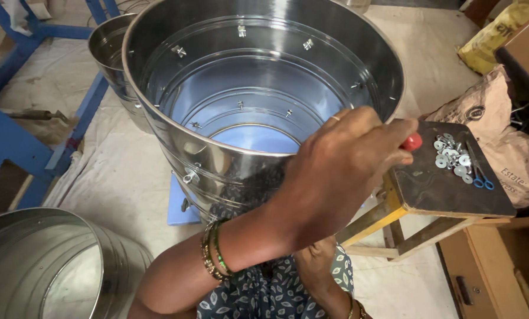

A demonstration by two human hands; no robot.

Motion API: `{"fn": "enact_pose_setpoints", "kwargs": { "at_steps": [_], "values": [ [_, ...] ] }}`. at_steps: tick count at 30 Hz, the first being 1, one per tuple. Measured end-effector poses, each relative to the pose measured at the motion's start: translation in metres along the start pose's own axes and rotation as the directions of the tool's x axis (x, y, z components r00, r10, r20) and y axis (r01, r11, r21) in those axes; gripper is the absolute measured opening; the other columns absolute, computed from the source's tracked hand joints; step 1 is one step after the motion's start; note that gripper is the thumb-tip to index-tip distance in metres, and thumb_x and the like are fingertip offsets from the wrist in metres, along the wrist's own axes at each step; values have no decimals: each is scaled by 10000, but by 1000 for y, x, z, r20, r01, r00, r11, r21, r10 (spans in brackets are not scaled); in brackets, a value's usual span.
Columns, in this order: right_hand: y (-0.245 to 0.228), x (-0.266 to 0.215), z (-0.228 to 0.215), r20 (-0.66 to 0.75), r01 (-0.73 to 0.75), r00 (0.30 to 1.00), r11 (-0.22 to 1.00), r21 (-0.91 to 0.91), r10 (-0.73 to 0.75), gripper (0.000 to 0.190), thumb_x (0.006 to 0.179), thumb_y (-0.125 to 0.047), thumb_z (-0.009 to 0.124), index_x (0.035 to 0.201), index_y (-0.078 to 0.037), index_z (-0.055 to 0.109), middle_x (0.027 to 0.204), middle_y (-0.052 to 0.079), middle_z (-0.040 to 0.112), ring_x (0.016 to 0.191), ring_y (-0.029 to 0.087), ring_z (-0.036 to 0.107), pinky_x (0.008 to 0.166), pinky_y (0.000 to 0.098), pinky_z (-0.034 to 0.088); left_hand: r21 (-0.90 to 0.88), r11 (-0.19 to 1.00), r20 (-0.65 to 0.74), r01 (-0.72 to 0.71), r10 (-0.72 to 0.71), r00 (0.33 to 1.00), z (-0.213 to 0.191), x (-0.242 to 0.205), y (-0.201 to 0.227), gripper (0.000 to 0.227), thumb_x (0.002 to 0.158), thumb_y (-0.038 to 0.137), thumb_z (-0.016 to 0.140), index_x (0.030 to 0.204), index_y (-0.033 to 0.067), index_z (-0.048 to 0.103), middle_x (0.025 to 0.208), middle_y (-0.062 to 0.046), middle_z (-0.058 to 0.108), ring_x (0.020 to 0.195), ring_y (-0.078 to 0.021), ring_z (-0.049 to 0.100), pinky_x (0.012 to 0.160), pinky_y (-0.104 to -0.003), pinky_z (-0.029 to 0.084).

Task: The person sits on the floor and assembles a large cylindrical metal container by securing metal rings to its exterior. Using a red-handled screwdriver, they tighten bolts and nuts at multiple points around the container's circumference, rotating the container to access different sections.

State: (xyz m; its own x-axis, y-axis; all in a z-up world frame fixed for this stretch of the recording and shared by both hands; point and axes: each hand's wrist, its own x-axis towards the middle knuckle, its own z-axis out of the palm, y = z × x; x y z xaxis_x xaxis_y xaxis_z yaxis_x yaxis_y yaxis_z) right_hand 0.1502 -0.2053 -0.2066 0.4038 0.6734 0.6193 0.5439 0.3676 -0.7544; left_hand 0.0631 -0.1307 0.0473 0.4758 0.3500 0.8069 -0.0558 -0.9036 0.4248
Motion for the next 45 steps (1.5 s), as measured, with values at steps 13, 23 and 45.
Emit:
{"fn": "enact_pose_setpoints", "kwargs": {
  "at_steps": [13,23,45],
  "values": [
    [-1,5,-5,14,31,999,999,-34,-31,167,856,21,643,1014,44,692,1048,151,681,1004,273,636,877,368,486,-54,998,49,-21,24,999,24,2,-12,341,1013,209,635,1296,21,625,1001,-137,673,789,-224,698,686,-361,600],
    [-3,50,-62,-54,-23,998,993,-119,17,132,1008,15,591,880,22,623,841,90,559,805,164,526,714,305,443,-123,992,-91,11,-23,996,37,14,-30,294,1095,217,582,1362,98,560,1120,-110,680,798,-204,729,597,-239,565],
    [-103,159,-164,-210,181,963,983,39,-169,736,1130,59,680,1663,-57,187,1449,122,506,1171,198,644,1069,342,571,582,812,-173,40,76,982,75,20,-9,512,978,460,610,1119,-26,687,1077,-182,688,993,-274,677,857,-384,548]
  ]
}}
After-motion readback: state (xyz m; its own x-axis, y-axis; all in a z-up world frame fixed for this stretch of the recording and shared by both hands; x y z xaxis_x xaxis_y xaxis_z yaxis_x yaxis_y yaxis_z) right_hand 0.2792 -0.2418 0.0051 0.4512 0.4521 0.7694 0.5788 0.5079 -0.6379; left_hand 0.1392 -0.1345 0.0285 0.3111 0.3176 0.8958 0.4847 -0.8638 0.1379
